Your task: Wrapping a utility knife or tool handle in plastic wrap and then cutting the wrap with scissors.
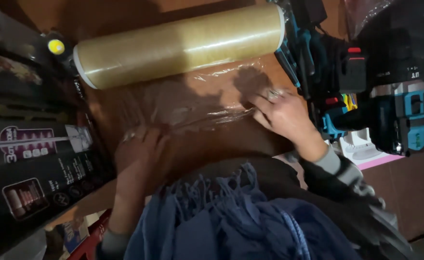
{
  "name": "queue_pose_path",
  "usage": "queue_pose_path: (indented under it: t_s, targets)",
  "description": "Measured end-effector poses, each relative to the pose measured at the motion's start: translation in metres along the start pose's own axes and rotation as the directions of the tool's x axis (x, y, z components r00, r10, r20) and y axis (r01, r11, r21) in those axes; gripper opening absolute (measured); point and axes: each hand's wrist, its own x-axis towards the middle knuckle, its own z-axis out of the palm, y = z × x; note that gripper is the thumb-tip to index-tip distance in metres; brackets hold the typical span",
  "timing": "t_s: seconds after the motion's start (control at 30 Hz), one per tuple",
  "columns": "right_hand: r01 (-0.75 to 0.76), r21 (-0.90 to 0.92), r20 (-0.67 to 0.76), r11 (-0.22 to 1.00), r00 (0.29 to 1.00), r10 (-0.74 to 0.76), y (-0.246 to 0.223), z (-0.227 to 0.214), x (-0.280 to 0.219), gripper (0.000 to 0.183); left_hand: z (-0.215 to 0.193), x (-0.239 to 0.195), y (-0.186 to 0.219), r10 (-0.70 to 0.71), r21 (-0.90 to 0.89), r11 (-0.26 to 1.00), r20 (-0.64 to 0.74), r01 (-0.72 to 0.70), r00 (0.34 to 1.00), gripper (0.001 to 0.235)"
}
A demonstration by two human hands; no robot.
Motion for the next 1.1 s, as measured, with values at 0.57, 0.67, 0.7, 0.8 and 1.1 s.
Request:
queue_pose_path:
  t_s: [0.57,0.67,0.7,0.8,1.1]
  targets:
    - [0.292,-0.271,-0.183,0.917,0.920,-0.346,0.010,0.063,0.074,0.060,0.075,0.089,-0.013,-0.026,-0.179,0.984,-0.216,-0.013,0.976,0.081]
    - [0.275,-0.117,-0.007,0.954,0.961,-0.277,0.020,0.080,0.070,0.069,0.081,0.085,-0.015,-0.085,-0.160,0.986,-0.191,0.054,0.978,0.089]
    - [0.245,-0.119,-0.061,0.962,0.965,-0.253,0.023,0.088,0.069,0.072,0.077,0.084,-0.015,-0.099,-0.169,0.984,-0.221,0.061,0.970,0.088]
    - [0.175,-0.052,-0.082,0.983,0.980,-0.179,0.023,0.085,0.070,0.079,0.073,0.079,-0.018,-0.115,-0.169,0.983,-0.255,0.073,0.960,0.089]
    - [0.022,-0.060,-0.023,0.998,0.999,-0.023,0.026,0.079,0.058,0.096,0.063,0.057,-0.033,-0.244,-0.198,0.958,-0.193,0.206,0.950,0.097]
